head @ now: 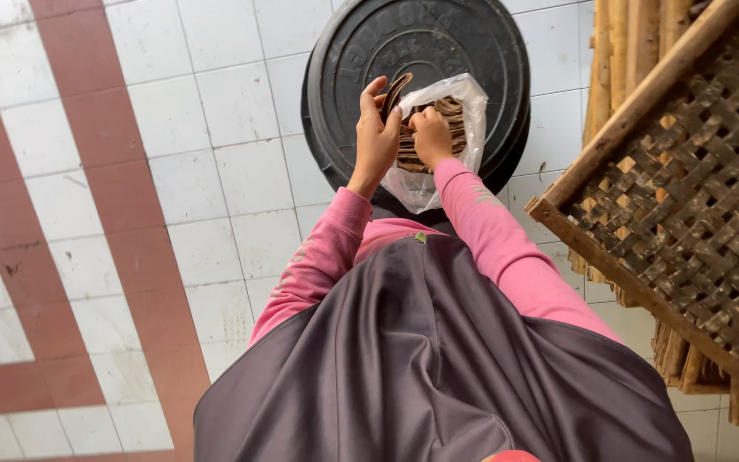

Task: The person picks up dried banana slices from a woven wooden tray, stacks them by hand, and places them into a clear plastic bag inside a black bin.

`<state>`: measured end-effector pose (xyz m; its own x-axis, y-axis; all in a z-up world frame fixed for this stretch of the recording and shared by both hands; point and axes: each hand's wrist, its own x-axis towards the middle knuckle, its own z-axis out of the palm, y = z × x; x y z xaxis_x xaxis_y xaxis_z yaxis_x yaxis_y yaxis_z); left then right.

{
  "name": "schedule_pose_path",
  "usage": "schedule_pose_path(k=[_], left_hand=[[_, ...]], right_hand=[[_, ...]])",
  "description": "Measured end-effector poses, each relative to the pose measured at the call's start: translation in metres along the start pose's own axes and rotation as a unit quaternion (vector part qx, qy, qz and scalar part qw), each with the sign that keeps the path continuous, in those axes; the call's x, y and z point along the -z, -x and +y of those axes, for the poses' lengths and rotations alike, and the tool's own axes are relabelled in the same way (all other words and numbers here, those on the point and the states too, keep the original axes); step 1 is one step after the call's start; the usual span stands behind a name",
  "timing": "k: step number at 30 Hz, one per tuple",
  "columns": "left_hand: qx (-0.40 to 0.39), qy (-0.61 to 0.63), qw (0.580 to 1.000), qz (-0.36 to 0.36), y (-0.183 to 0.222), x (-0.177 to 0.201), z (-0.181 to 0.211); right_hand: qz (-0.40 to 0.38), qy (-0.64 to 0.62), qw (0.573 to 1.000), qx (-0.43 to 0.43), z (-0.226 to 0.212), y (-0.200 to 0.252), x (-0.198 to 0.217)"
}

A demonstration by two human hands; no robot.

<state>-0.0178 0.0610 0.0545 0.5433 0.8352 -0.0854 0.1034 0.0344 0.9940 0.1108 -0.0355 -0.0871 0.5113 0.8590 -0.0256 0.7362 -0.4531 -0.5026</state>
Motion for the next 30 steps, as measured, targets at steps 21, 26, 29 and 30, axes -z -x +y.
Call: schedule_pose_path(k=[21, 26, 29, 30], left_hand=[[-0.025, 0.024, 0.994, -0.106, 0.016, -0.024, -0.012], [-0.209, -0.279, 0.936, 0.05, 0.002, -0.019, 0.0], [-0.223, -0.391, 0.891, 0.053, -0.013, -0.005, -0.002], [-0.206, -0.399, 0.893, 0.03, -0.016, -0.003, -0.005]], right_hand=[[-0.102, -0.817, 0.551, -0.135, -0.032, 0.024, 0.105], [-0.101, -0.582, 0.776, -0.222, -0.014, 0.026, 0.097], [-0.127, -0.241, 0.954, -0.126, 0.003, 0.022, 0.069], [-0.133, -0.111, 0.983, -0.067, 0.006, 0.022, 0.058]])
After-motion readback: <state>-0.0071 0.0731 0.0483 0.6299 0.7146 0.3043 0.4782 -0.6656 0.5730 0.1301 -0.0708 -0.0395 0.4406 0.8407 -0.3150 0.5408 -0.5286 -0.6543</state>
